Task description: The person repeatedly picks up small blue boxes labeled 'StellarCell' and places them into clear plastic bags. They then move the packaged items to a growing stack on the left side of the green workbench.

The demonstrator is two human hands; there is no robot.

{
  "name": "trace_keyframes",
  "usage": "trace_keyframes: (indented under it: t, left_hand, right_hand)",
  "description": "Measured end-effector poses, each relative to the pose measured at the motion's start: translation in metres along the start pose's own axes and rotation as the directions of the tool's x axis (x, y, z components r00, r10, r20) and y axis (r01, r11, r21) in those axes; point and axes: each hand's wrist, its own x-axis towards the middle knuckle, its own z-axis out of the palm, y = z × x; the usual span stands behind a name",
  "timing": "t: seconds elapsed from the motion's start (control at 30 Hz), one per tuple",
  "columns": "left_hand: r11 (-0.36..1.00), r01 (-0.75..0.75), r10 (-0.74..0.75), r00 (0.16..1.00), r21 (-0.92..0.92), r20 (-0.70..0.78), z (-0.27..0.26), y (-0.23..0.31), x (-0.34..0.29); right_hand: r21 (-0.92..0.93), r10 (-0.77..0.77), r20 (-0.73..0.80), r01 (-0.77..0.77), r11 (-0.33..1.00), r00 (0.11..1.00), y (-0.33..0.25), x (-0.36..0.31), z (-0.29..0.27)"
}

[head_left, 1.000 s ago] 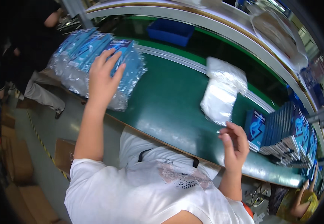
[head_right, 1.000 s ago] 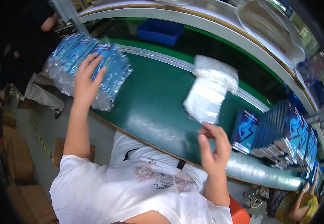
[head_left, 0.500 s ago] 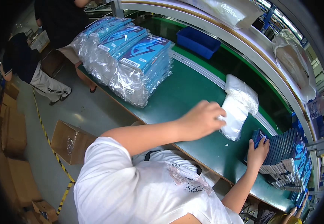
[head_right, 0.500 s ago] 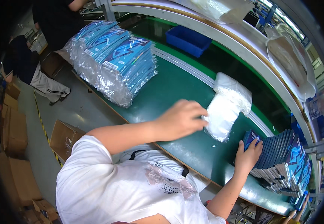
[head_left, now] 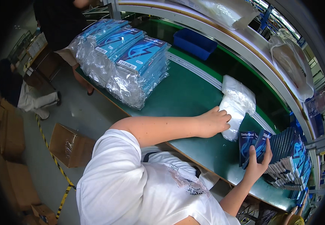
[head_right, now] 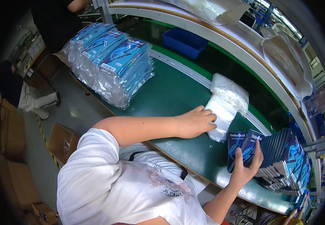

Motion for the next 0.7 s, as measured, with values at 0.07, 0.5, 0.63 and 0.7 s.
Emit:
trace_keyframes:
  t: [0.07, 0.5, 0.63, 0.7]
  left_hand:
    - [0.999, 0.008, -0.010, 0.998, 0.037, 0.066, -0.006, 0.001, 0.002]
    - [0.878, 0.146, -0.182, 0.983, -0.456, -0.036, -0.019, 0.001, 0.019]
    - [0.974, 0.036, -0.034, 0.999, -0.224, 0.012, -0.026, 0.001, 0.017]
    - [0.994, 0.016, -0.006, 0.996, -0.106, 0.092, -0.025, -0.002, 0.014]
  right_hand:
    - [0.412, 0.252, 0.055, -0.252, 0.876, 0.966, -0.003, -0.001, -0.001]
    - [0.646, 0.205, 0.751, -0.763, -0.027, 0.628, 0.005, -0.015, 0.016]
    - [0.555, 0.082, 0.831, -0.809, -0.192, 0.550, -0.001, -0.013, 0.023]
    - [0.547, 0.084, 0.836, -0.810, -0.213, 0.543, 0.001, -0.014, 0.024]
